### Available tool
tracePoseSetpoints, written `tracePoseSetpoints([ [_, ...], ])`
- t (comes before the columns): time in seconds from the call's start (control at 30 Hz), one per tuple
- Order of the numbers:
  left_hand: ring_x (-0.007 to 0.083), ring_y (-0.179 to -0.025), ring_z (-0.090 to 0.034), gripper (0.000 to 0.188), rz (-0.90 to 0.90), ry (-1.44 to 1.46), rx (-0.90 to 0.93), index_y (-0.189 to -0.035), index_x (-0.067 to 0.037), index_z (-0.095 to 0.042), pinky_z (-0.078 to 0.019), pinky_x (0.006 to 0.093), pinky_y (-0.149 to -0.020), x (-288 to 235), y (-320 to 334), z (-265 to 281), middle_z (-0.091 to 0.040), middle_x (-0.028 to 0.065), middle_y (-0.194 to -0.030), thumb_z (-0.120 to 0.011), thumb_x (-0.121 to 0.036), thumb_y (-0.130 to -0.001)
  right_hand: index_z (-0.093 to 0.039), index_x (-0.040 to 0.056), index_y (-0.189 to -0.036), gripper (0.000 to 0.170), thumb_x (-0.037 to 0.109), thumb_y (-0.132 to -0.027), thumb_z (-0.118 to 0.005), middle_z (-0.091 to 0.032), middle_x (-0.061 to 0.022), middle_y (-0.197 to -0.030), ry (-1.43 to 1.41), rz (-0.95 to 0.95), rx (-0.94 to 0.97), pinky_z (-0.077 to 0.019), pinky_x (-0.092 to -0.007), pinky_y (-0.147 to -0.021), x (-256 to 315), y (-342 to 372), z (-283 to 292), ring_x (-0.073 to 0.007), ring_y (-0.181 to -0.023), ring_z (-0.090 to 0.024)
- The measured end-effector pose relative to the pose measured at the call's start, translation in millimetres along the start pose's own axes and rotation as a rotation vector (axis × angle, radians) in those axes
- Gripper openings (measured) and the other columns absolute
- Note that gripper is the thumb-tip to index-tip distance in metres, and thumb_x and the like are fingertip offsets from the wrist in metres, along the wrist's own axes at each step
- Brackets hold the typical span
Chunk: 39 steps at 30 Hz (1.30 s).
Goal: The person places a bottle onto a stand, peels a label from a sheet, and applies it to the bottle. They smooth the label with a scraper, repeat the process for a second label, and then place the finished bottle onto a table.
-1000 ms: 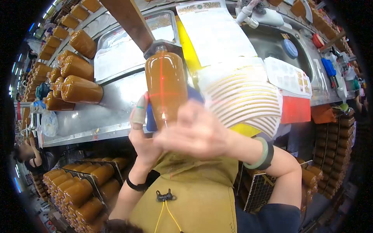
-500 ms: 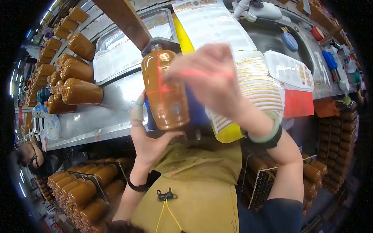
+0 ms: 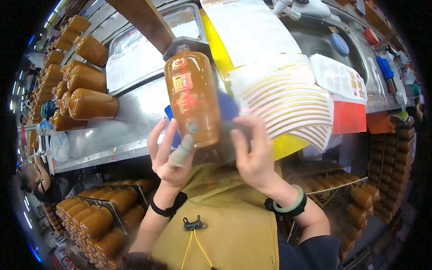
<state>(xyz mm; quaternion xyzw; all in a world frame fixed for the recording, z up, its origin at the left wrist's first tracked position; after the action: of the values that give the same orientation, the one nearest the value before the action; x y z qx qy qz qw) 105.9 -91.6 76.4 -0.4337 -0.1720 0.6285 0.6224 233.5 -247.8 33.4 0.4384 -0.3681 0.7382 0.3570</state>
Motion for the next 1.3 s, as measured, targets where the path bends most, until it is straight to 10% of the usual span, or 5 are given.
tracePoseSetpoints([
  [0.3,0.0383,-0.132,-0.059,0.052,0.352,0.218,0.056,-0.124,0.001,-0.074,-0.0440,0.0466,-0.112,29.6,9.4,1.1,-0.065,0.0220,-0.141,-0.090,-0.020,-0.079,-0.064,0.0014,-0.117,0.018,0.002,-0.099,-0.066,-0.065,-0.0040,-0.097,-0.185,0.013,0.016,-0.0474,-0.0266,-0.076,26.8,-9.8,8.6,-0.0121,-0.084,-0.059],
  [0.4,0.0360,-0.140,-0.051,0.062,0.468,0.443,0.069,-0.151,0.007,-0.047,-0.0379,0.0458,-0.117,41.1,2.0,-9.7,-0.049,0.0262,-0.155,-0.068,-0.016,-0.098,-0.066,0.0018,-0.115,0.018,0.003,-0.097,-0.068,-0.066,-0.0036,-0.097,-0.069,-0.044,0.029,-0.0466,-0.0267,-0.073,7.1,-14.2,3.8,-0.0113,-0.081,-0.057],
  [0.63,0.0241,-0.134,-0.053,0.089,0.910,0.790,0.177,-0.162,0.004,-0.019,-0.0433,0.0376,-0.114,28.9,-12.8,-52.6,-0.047,0.0168,-0.150,-0.074,-0.003,-0.092,-0.064,0.0016,-0.121,0.019,0.004,-0.102,-0.064,-0.064,0.0000,-0.096,-0.181,-0.084,-0.088,-0.0434,-0.0224,-0.074,-6.4,-32.8,33.1,-0.0066,-0.082,-0.053],
  [1.03,0.0238,-0.141,-0.046,0.092,0.888,0.975,0.094,-0.161,0.007,-0.022,-0.0385,0.0381,-0.117,43.9,-14.6,-47.7,-0.045,0.0180,-0.155,-0.079,-0.014,-0.092,-0.066,0.0016,-0.128,0.034,-0.004,-0.095,-0.069,-0.069,-0.0051,-0.106,-0.055,0.050,-0.048,-0.0509,-0.0267,-0.083,27.4,-58.4,32.8,-0.0124,-0.092,-0.063],
  [1.3,0.0230,-0.142,-0.044,0.087,0.910,0.994,0.163,-0.163,-0.001,-0.025,-0.0321,0.0405,-0.121,61.5,-19.9,-55.1,-0.046,0.0155,-0.153,-0.076,-0.009,-0.093,-0.076,0.0039,-0.110,0.033,-0.010,-0.080,-0.075,-0.075,-0.0089,-0.100,0.228,0.588,-0.046,-0.0543,-0.0341,-0.079,108.7,-88.6,22.6,-0.0261,-0.088,-0.068],
])
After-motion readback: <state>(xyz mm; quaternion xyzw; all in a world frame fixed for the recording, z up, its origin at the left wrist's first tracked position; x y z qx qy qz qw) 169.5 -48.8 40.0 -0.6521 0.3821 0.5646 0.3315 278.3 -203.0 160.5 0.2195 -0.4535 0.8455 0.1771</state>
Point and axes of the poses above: each hand's wrist, its own y-axis away from the middle knuckle, its own z-axis out of the back of the hand, x = y × z, the point moved 10 cm from there along -y, towards the middle knuckle
